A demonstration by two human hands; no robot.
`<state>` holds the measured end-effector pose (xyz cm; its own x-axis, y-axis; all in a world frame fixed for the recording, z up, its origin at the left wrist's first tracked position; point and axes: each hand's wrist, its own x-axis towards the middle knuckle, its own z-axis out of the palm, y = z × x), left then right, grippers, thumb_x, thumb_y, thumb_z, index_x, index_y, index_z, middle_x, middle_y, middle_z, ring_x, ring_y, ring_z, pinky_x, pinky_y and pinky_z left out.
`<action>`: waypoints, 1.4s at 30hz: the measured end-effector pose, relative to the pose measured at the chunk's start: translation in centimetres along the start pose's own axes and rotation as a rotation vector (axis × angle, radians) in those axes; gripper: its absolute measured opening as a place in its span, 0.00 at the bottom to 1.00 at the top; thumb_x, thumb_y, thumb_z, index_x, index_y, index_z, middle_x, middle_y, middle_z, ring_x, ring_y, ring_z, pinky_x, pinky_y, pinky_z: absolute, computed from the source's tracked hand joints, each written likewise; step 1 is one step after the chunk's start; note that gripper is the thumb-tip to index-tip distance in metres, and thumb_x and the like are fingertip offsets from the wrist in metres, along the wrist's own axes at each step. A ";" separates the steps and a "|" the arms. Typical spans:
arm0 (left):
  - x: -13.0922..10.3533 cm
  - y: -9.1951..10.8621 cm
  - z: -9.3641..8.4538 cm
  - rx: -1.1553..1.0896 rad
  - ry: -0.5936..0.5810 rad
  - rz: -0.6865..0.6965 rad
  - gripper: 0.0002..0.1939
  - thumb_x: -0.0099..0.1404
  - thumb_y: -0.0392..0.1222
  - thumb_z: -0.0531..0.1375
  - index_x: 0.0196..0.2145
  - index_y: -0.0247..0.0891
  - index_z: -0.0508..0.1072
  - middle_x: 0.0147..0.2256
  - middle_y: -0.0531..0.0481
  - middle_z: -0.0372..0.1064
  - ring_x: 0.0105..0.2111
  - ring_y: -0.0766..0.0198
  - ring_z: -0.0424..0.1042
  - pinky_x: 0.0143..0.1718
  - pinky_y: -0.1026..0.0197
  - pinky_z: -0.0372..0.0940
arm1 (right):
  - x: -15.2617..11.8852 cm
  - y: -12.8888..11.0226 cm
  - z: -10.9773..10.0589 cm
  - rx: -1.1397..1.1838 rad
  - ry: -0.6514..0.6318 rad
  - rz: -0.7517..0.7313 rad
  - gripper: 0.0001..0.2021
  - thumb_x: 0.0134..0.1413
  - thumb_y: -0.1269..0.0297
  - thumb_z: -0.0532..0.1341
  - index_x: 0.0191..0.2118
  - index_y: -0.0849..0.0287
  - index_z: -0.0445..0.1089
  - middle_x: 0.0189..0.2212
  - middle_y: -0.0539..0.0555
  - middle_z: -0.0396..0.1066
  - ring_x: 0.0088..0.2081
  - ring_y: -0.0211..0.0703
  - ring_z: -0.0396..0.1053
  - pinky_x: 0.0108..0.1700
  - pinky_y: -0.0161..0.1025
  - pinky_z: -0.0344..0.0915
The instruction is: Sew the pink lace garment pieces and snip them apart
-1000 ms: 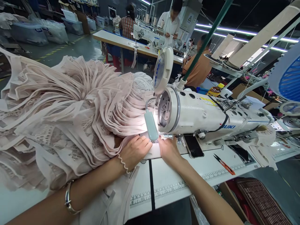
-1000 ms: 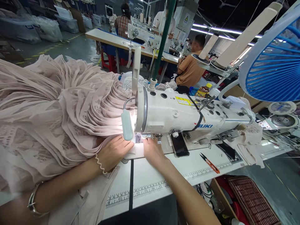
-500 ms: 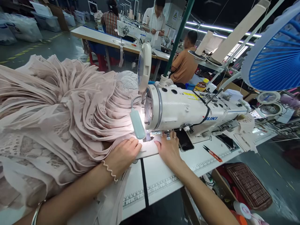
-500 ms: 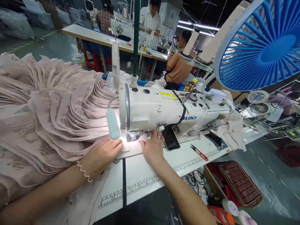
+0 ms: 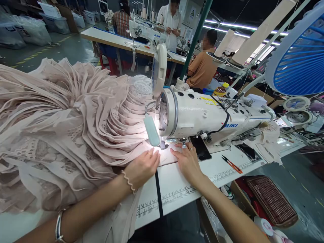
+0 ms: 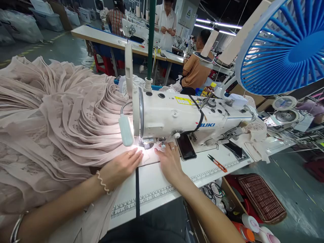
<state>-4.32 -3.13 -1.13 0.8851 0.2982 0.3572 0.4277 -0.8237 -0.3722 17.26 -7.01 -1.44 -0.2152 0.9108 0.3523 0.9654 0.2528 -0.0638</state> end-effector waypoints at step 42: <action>-0.5 1.3 0.6 0.083 -0.016 -0.089 0.18 0.67 0.26 0.48 0.49 0.21 0.72 0.48 0.32 0.73 0.50 0.51 0.73 0.51 0.52 0.65 | 2.1 -2.4 0.2 -0.084 -0.144 0.038 0.12 0.59 0.79 0.52 0.41 0.61 0.71 0.38 0.58 0.72 0.39 0.47 0.68 0.42 0.40 0.63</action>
<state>-4.08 -4.02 -2.27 0.8456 0.3765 0.3784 0.5176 -0.7514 -0.4092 14.46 -5.61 -0.74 -0.1916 0.9580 0.2132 0.9808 0.1949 0.0057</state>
